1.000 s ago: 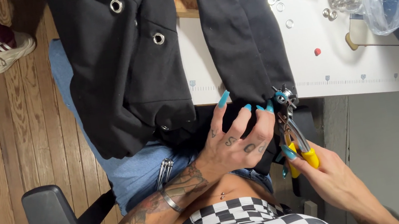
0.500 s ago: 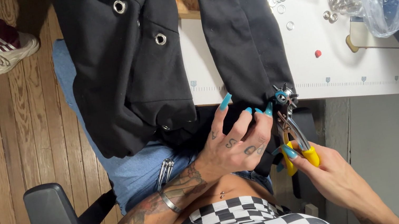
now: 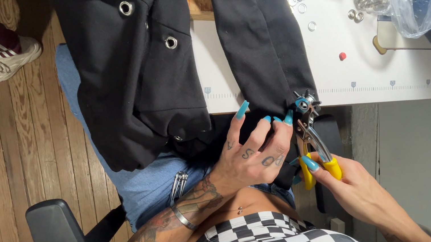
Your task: Installing metal grommets into a black garment using a hand punch and a manual press
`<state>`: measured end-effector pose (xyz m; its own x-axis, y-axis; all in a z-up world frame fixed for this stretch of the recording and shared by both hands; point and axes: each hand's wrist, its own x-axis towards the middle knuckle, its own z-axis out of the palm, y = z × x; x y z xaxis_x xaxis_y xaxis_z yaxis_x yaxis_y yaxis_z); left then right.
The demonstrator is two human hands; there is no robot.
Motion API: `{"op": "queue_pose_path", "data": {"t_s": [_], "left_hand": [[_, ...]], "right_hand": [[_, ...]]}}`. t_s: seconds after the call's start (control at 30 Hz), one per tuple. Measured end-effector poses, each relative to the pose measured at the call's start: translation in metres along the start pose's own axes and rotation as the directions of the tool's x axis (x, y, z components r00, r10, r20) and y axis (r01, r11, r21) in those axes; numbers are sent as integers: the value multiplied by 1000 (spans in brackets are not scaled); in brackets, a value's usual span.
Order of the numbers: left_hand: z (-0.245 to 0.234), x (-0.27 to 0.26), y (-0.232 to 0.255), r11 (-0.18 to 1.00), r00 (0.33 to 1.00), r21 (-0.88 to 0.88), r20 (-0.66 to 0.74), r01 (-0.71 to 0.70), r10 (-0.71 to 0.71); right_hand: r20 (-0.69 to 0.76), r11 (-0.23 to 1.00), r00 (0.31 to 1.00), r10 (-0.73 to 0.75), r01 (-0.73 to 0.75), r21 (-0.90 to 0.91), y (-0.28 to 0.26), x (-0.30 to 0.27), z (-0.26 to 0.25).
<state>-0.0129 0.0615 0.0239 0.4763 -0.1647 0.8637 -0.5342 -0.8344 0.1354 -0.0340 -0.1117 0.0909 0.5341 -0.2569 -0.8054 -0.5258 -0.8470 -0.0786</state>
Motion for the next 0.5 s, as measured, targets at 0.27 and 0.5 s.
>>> {"op": "queue_pose_path", "data": {"t_s": [0.27, 0.5], "left_hand": [[-1, 0, -1, 1000, 1000, -30, 21, 1, 0], [-2, 0, 2, 998, 1000, 64, 23, 4, -6]], "right_hand": [[-13, 999, 1000, -12, 12, 42, 1, -1, 3], [45, 933, 984, -174, 150, 328, 25, 14, 16]]}}
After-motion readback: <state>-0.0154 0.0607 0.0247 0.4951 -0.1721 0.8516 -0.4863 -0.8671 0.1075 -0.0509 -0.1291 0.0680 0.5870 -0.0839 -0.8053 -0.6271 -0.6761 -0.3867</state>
